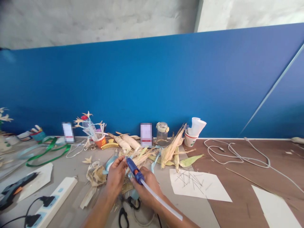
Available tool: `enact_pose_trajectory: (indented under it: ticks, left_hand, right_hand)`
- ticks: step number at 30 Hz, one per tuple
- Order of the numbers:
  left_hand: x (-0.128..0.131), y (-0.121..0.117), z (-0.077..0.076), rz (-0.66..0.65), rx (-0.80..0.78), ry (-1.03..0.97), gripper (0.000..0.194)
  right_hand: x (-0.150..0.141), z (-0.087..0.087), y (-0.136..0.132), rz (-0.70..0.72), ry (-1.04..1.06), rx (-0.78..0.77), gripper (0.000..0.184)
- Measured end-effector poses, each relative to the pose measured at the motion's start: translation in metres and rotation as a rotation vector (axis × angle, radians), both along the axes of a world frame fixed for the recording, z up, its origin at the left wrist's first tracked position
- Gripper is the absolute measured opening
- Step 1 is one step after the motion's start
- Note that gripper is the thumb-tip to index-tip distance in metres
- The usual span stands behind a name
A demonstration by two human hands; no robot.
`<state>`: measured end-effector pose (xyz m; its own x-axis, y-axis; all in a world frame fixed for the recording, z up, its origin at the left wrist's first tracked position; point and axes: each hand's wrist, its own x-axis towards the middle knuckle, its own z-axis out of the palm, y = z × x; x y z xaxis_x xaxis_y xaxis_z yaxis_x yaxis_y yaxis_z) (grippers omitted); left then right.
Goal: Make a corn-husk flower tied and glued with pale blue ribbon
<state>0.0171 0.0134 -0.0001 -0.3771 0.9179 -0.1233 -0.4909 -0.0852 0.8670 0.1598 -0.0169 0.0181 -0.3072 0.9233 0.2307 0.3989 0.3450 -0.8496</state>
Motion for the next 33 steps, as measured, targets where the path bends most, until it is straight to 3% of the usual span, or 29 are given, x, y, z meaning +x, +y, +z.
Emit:
enact_pose_trajectory:
  ticks: [33]
  left_hand:
    - [0.0020,-0.0020,0.0045,-0.016,0.006,-0.028,0.029]
  right_hand:
    - [0.0025,0.0089,-0.0006,0.010,-0.001,-0.004,0.015]
